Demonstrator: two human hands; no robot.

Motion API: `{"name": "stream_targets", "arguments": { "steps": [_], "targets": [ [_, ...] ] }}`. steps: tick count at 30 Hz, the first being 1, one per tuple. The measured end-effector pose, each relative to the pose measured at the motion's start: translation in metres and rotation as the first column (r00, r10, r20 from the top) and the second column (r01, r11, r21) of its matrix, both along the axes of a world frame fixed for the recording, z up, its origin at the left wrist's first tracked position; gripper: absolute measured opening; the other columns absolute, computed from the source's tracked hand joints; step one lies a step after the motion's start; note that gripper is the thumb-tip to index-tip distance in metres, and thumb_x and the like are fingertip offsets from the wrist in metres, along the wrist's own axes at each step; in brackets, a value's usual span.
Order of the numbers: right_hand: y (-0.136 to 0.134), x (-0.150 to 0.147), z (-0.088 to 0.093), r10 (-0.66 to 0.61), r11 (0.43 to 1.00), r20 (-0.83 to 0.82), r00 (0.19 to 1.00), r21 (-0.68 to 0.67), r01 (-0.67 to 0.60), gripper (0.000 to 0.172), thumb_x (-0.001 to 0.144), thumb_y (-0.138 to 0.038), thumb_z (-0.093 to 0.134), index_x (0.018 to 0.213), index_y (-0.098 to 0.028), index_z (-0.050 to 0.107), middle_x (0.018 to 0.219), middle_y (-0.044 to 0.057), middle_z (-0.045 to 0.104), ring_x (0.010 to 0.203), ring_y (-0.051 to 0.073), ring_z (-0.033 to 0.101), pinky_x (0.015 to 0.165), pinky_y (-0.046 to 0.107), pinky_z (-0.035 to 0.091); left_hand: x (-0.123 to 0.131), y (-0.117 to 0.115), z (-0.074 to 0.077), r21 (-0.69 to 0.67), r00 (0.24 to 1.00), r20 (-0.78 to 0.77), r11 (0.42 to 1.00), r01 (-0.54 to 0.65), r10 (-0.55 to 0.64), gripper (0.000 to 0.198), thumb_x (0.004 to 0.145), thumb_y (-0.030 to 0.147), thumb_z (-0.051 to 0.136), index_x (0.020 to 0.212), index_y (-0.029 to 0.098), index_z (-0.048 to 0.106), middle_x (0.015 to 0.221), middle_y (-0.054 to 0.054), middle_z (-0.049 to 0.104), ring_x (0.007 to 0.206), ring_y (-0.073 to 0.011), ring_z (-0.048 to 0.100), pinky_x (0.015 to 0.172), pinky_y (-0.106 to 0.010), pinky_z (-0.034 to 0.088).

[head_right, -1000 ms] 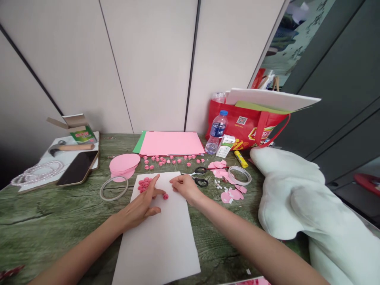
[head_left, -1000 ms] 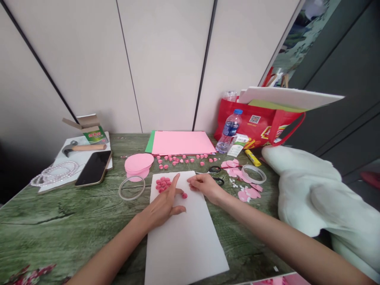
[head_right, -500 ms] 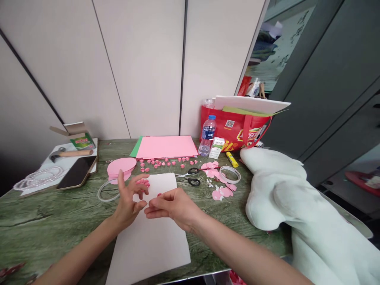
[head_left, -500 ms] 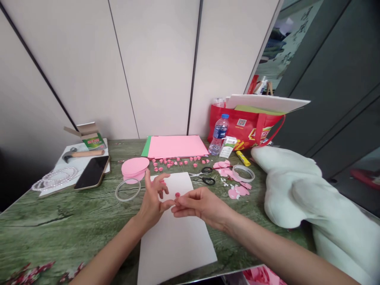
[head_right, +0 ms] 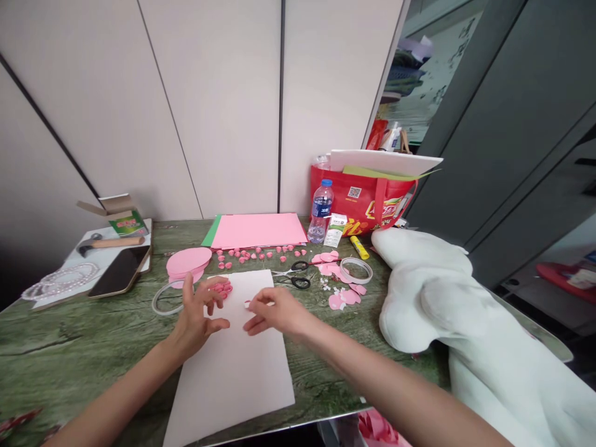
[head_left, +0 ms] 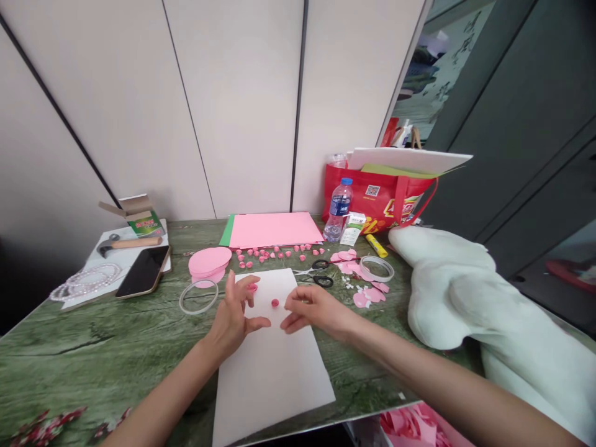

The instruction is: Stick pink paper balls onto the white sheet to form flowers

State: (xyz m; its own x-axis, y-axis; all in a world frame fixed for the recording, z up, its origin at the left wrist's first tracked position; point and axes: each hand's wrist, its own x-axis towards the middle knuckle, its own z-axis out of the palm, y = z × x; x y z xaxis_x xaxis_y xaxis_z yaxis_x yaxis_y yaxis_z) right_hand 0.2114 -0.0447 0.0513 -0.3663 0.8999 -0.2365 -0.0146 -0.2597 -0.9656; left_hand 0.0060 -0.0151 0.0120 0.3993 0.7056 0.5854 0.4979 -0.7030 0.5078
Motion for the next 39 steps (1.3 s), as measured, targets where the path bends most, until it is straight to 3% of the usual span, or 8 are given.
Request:
{"name": "stream_targets", "arguments": {
  "steps": [2,4,6,10,16,22,28,39],
  "targets": [
    [0.021,0.011,-0.004,0.092,0.976,0.31,0.946,0.158,-0.146,0.015,0.084,-0.026,0.054,0.074,-0.015,0.05,0.065,-0.003,0.052,0.062,0.014,0.063,0.061,0.028,0.05,-0.002,-0.001,-0.003,-0.093,0.997,-0.068,0.995,-0.031,0.025,0.064,0.077,0.055,0.059,0.128,0.024,0.035,0.105,-0.007,0.056,0.057,-0.0085,0.047,0.063,-0.031,0.048],
    [0.041,0.02,-0.006,0.043,0.875,0.651,0.758,0.342,-0.344,0.012,0.085,-0.015,0.048,0.074,-0.015,0.051,0.069,-0.001,0.05,0.064,0.011,0.058,0.061,0.024,0.044,-0.001,-0.001,-0.007,-0.153,0.992,-0.125,0.988,-0.038,0.019,0.063,0.08,0.05,0.057,0.131,0.024,0.029,0.104,-0.006,0.055,0.057,-0.0094,0.048,0.063,-0.031,0.048],
    [0.059,0.024,-0.004,-0.017,0.738,0.844,0.537,0.373,-0.562,0.011,0.086,-0.012,0.047,0.078,-0.014,0.054,0.077,0.001,0.051,0.067,0.01,0.052,0.063,0.023,0.038,0.0,-0.001,-0.01,-0.183,0.988,-0.154,0.983,-0.014,-0.014,0.07,0.084,0.046,0.053,0.138,0.025,0.014,0.106,-0.007,0.054,0.06,-0.0112,0.05,0.061,-0.031,0.048],
    [0.08,0.016,0.002,0.011,0.545,0.957,0.289,0.236,-0.805,0.013,0.09,-0.018,0.044,0.088,-0.016,0.057,0.085,0.003,0.052,0.066,0.01,0.047,0.059,0.022,0.031,0.001,0.0,-0.012,-0.251,0.975,-0.194,0.966,0.054,-0.105,0.085,0.087,0.037,0.049,0.139,0.025,-0.017,0.112,-0.009,0.053,0.067,-0.0139,0.051,0.062,-0.031,0.049],
    [0.096,0.0,0.01,0.045,0.326,0.997,0.06,0.042,-0.944,0.018,0.091,-0.02,0.041,0.092,-0.018,0.059,0.092,0.004,0.054,0.059,0.01,0.044,0.051,0.024,0.025,-0.002,0.004,-0.023,-0.331,0.964,-0.226,0.942,0.058,-0.138,0.076,0.084,0.029,0.054,0.142,0.024,0.005,0.121,-0.013,0.051,0.081,-0.0193,0.055,0.073,-0.038,0.048],
    [0.105,-0.01,0.012,0.014,0.198,0.999,-0.047,-0.049,-0.979,0.021,0.09,-0.016,0.043,0.101,-0.017,0.061,0.097,0.006,0.06,0.067,0.013,0.055,0.049,0.026,0.023,-0.007,0.004,-0.044,-0.321,0.978,-0.172,0.945,0.056,-0.117,0.079,0.082,0.032,0.058,0.143,0.026,0.008,0.125,-0.013,0.049,0.092,-0.0248,0.057,0.078,-0.042,0.047],
    [0.107,-0.017,0.017,0.04,0.178,0.995,-0.091,-0.097,-0.979,0.028,0.091,-0.016,0.042,0.111,-0.018,0.062,0.096,0.007,0.064,0.073,0.016,0.06,0.051,0.026,0.028,-0.008,0.006,-0.046,-0.32,0.977,-0.157,0.944,0.086,-0.142,0.081,0.079,0.042,0.062,0.142,0.024,0.015,0.128,-0.017,0.046,0.086,-0.0258,0.06,0.074,-0.04,0.048],
    [0.107,-0.018,0.005,-0.03,0.169,0.998,-0.062,-0.056,-0.984,0.028,0.09,-0.018,0.043,0.111,-0.019,0.062,0.094,0.007,0.064,0.077,0.018,0.062,0.051,0.026,0.031,-0.007,0.005,-0.043,-0.292,0.981,-0.145,0.953,0.08,-0.127,0.073,0.081,0.045,0.057,0.14,0.02,0.021,0.12,-0.016,0.051,0.078,-0.0209,0.057,0.071,-0.037,0.048]
  ]
}}
